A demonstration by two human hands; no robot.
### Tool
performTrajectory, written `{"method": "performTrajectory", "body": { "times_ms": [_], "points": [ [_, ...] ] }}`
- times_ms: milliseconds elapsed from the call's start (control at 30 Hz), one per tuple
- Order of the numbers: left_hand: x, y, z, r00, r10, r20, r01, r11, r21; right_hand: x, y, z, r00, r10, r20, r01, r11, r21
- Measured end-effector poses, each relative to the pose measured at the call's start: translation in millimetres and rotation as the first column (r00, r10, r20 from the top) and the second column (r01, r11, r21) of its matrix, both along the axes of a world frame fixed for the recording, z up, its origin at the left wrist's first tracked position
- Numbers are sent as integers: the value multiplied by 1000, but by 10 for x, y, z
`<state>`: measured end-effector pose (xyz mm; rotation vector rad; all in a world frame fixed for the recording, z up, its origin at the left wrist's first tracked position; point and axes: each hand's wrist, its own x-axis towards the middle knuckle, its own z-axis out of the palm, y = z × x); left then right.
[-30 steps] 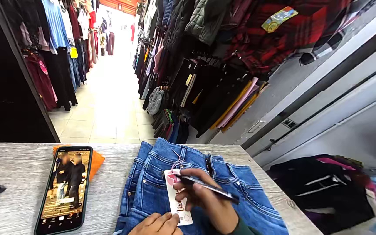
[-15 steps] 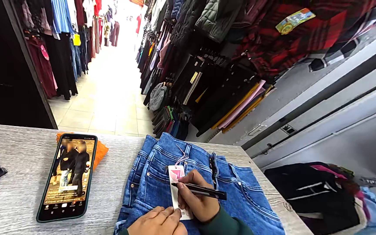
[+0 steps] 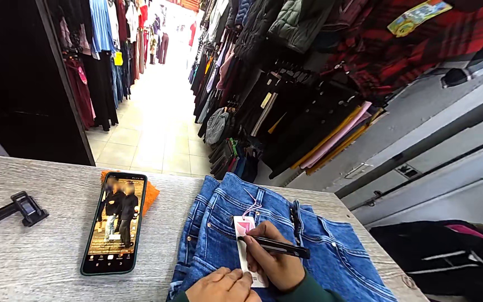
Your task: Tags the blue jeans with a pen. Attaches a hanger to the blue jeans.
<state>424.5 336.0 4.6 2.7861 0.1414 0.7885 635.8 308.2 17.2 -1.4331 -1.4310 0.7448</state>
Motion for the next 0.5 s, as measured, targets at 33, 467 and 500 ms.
{"method": "performTrajectory", "body": {
  "times_ms": [33, 467, 500],
  "points": [
    [-4, -2, 4, 1000, 2, -1, -2, 1000, 0, -7, 5, -2, 1000, -4, -8, 4, 1000, 1],
    [14, -30, -11, 995, 66, 70, -72, 994, 82, -18, 15, 38, 998, 11, 67, -10, 1000, -10],
    [15, -27, -13, 995, 64, 71, -70, 994, 87, -17, 15, 41, 998, 12, 63, -12, 1000, -13]
  ]
}}
